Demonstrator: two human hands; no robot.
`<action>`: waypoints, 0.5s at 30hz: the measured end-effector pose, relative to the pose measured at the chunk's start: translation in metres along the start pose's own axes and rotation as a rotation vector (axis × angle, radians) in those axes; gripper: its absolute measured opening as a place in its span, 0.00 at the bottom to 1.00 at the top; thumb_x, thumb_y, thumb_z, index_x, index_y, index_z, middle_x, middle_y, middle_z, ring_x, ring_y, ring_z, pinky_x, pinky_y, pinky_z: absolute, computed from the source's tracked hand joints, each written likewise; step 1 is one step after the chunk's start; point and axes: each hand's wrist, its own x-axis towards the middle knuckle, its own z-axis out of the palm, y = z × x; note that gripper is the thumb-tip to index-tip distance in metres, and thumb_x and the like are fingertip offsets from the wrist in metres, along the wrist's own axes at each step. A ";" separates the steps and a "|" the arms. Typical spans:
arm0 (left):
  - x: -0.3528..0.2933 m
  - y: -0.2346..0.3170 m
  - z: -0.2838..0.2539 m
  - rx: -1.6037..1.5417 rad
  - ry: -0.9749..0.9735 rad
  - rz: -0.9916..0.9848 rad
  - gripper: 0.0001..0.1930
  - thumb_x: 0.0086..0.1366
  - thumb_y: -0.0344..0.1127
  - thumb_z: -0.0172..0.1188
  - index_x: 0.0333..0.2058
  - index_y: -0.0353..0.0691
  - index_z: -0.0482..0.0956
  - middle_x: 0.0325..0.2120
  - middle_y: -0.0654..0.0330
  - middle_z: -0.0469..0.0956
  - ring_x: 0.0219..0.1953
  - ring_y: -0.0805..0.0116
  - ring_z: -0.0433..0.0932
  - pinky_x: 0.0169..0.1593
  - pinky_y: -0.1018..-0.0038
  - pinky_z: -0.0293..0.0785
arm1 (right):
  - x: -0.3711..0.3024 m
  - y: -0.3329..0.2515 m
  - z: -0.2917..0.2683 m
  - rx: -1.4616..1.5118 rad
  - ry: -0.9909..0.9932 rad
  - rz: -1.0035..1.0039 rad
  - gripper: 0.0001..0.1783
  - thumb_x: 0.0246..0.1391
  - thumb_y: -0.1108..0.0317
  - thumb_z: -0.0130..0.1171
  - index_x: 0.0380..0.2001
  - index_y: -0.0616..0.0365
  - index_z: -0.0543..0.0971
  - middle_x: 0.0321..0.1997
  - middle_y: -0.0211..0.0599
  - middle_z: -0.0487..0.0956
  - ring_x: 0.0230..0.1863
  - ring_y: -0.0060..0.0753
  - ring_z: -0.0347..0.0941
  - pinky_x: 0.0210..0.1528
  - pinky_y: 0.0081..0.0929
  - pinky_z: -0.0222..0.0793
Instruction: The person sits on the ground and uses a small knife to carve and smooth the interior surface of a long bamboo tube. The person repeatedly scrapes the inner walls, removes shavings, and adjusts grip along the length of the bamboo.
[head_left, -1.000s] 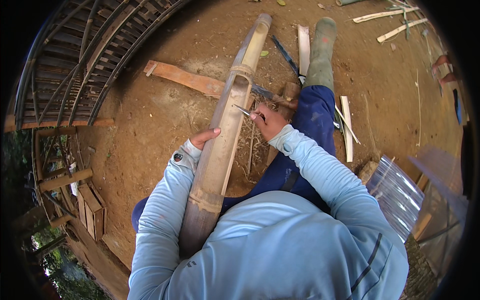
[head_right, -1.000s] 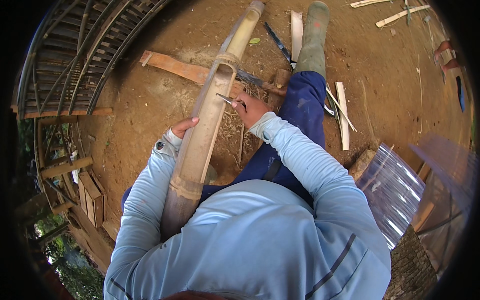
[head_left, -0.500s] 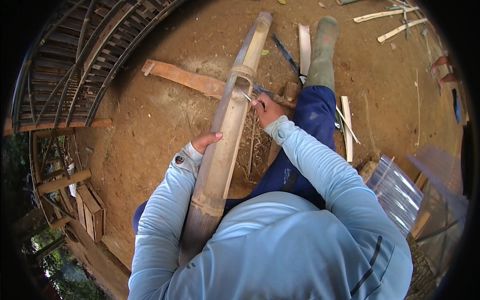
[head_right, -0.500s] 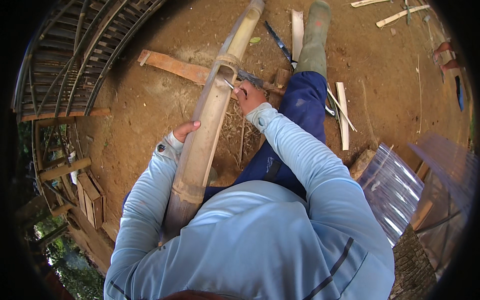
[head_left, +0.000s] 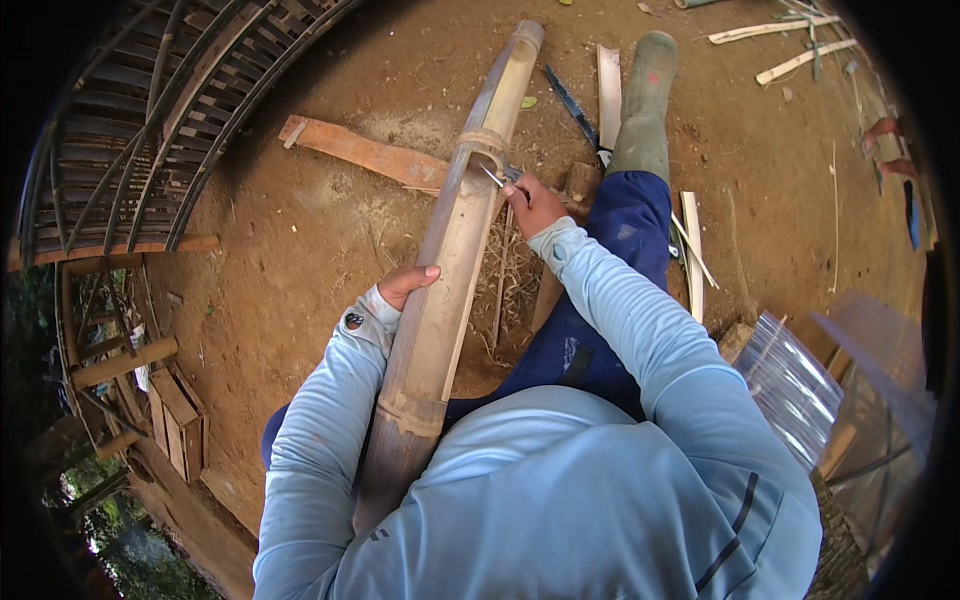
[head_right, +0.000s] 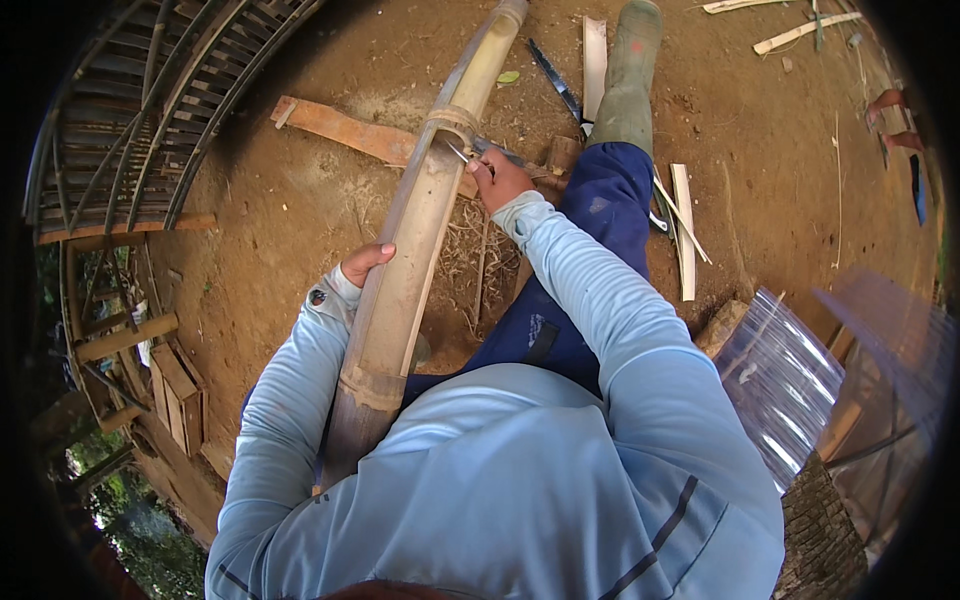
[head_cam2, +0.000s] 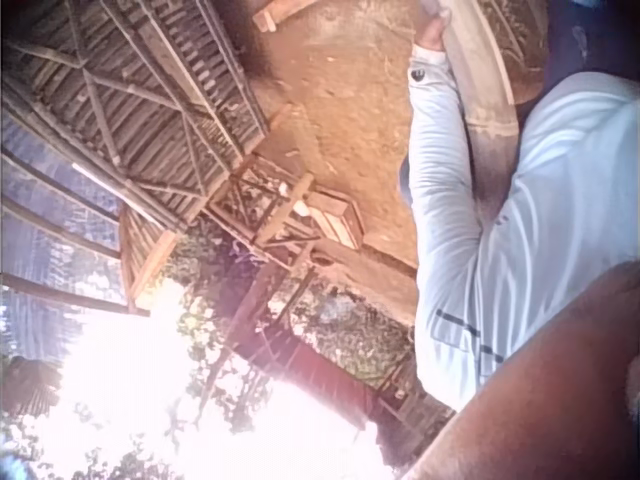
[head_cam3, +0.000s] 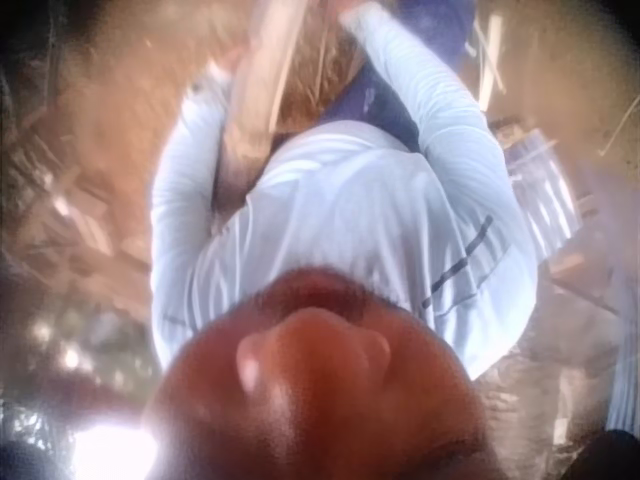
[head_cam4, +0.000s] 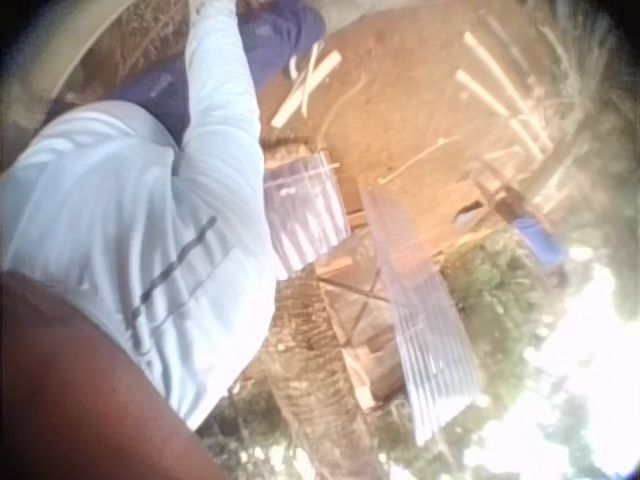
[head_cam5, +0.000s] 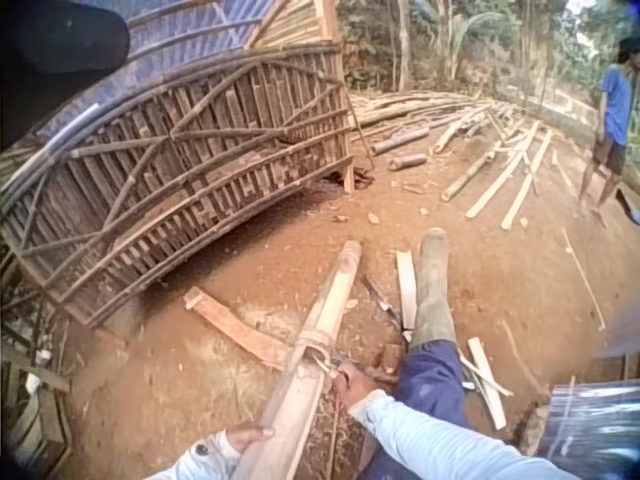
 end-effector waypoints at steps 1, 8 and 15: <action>-0.001 0.000 0.001 0.030 0.025 0.033 0.32 0.56 0.47 0.62 0.55 0.34 0.68 0.41 0.52 0.79 0.39 0.62 0.81 0.45 0.67 0.77 | 0.001 -0.002 0.001 -0.004 -0.014 0.020 0.17 0.60 0.53 0.51 0.36 0.57 0.71 0.27 0.51 0.75 0.30 0.55 0.74 0.34 0.41 0.67; 0.002 -0.004 -0.002 0.080 0.016 0.069 0.33 0.55 0.51 0.61 0.53 0.32 0.70 0.41 0.48 0.79 0.40 0.58 0.81 0.45 0.63 0.78 | 0.006 0.003 -0.002 0.003 0.004 -0.001 0.16 0.60 0.54 0.51 0.37 0.57 0.70 0.25 0.50 0.74 0.28 0.54 0.73 0.33 0.41 0.67; 0.002 -0.003 -0.002 0.066 0.021 0.062 0.33 0.55 0.51 0.61 0.53 0.32 0.69 0.42 0.47 0.78 0.40 0.57 0.81 0.45 0.63 0.78 | 0.004 0.015 -0.003 -0.037 -0.008 -0.067 0.15 0.61 0.54 0.51 0.36 0.56 0.71 0.25 0.51 0.74 0.29 0.56 0.73 0.33 0.42 0.67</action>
